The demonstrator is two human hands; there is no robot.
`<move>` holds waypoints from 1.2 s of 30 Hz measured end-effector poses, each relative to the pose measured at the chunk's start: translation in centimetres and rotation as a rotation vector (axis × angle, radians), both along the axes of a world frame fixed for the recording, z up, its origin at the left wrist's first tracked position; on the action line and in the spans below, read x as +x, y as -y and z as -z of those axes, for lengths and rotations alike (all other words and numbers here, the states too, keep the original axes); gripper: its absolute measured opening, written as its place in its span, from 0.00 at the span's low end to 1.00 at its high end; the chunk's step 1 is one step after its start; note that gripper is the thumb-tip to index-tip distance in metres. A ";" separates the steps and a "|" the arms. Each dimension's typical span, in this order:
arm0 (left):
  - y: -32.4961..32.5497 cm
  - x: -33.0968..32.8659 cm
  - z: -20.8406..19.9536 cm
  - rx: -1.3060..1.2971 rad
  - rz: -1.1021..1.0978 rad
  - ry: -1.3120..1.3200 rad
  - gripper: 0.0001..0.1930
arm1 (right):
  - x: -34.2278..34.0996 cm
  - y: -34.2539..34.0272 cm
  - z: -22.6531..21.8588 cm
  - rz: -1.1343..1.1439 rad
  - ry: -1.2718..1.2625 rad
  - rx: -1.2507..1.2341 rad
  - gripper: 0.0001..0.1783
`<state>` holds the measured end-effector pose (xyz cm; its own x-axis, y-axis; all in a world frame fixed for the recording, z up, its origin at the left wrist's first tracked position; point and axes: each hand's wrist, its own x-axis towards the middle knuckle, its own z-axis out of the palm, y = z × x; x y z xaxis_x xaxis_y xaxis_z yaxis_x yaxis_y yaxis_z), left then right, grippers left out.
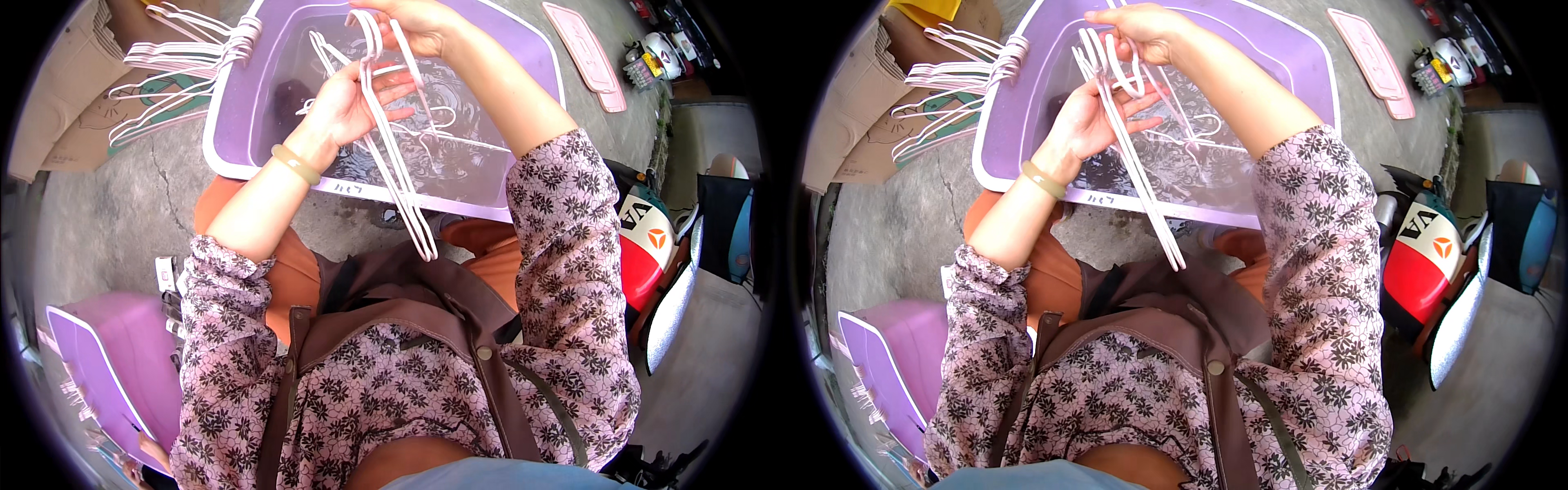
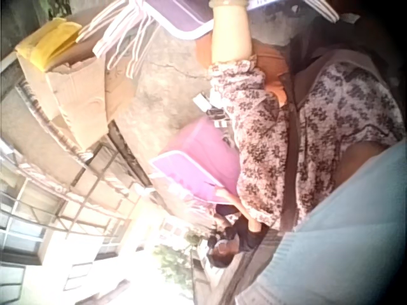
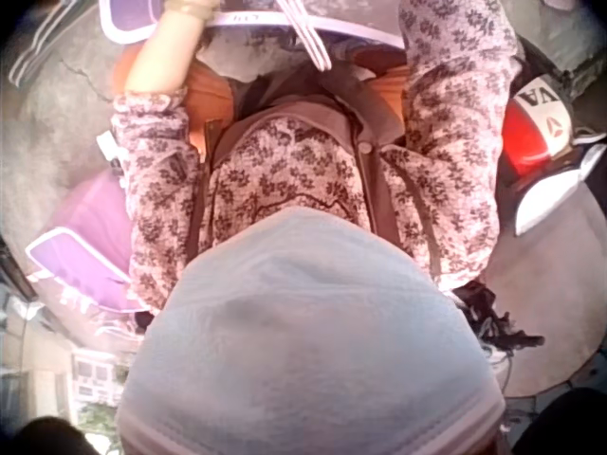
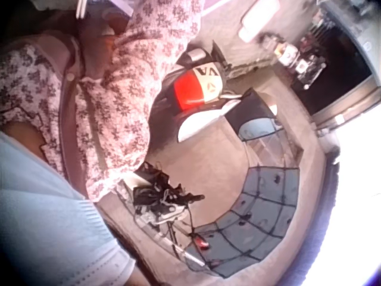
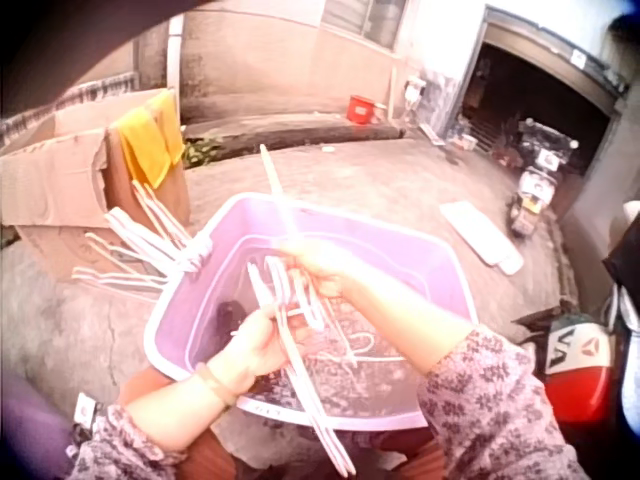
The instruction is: The person washes white plastic hangers in a purple basin filled with water, using a brown cloth to wipe the surface of the hangers before placing them in a separate pile.
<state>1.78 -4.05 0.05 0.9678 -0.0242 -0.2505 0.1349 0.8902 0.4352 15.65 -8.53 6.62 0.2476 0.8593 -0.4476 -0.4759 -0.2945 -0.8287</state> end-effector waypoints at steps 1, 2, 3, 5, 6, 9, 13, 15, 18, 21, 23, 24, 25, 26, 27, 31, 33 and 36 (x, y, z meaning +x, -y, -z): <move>0.6 0.7 -0.3 0.038 0.017 -0.006 0.18 | 6.2 -0.5 4.8 -0.078 -0.234 0.151 0.11; -0.2 0.7 0.2 0.074 -0.028 -0.031 0.18 | 6.1 -1.7 5.2 0.022 -0.235 0.157 0.11; -0.4 0.6 0.2 0.060 -0.015 0.002 0.18 | 6.0 -2.1 5.5 0.146 -0.233 0.165 0.11; -0.6 0.9 -0.1 0.053 -0.053 0.067 0.19 | 6.2 -2.4 6.1 0.257 -0.219 0.232 0.12; -0.9 0.8 0.0 0.027 -0.070 0.091 0.19 | 4.9 -2.1 5.5 0.226 -0.190 0.230 0.13; -0.2 0.7 -1.1 -0.058 -0.122 0.199 0.20 | 1.0 0.0 2.7 0.142 -0.024 0.276 0.17; -0.9 0.5 1.3 -0.224 0.013 0.418 0.17 | -2.0 2.3 -0.3 0.193 0.887 0.085 0.16; -0.8 1.0 1.3 -0.194 0.081 0.484 0.12 | -0.7 2.8 1.4 0.288 1.220 0.212 0.20; -1.8 0.5 0.9 -0.258 -0.014 0.419 0.12 | 1.0 6.2 3.8 0.528 1.058 0.149 0.15; -2.3 0.5 -0.1 -0.289 -0.035 0.413 0.12 | 5.1 12.8 10.7 0.600 1.128 -0.254 0.13; -2.6 0.6 0.0 -0.314 -0.055 0.409 0.12 | 6.7 16.9 17.1 0.209 1.202 -0.677 0.16; -3.0 0.5 0.3 -0.331 -0.058 0.398 0.12 | 6.4 18.1 18.7 -0.151 1.174 -0.814 0.20; -3.4 0.5 0.4 -0.346 -0.056 0.388 0.12 | 5.8 19.1 19.9 -0.510 1.123 -0.935 0.25; -3.7 0.6 0.3 -0.363 -0.046 0.383 0.12 | 5.4 20.1 21.7 -0.674 1.124 -0.941 0.32; -3.9 0.2 0.2 -0.333 -0.088 0.354 0.12 | 4.0 19.3 20.8 -0.650 1.106 -0.922 0.30; -4.2 0.1 -0.3 -0.316 -0.117 0.362 0.13 | 2.5 18.1 19.7 -0.394 0.319 -0.738 0.20; -4.3 -0.1 -0.6 -0.317 -0.183 0.345 0.13 | 2.6 17.6 18.8 -0.331 0.201 -0.689 0.17; -5.3 0.0 -0.1 -0.308 -0.194 0.295 0.12 | 3.0 17.5 16.2 -0.212 0.575 -0.637 0.18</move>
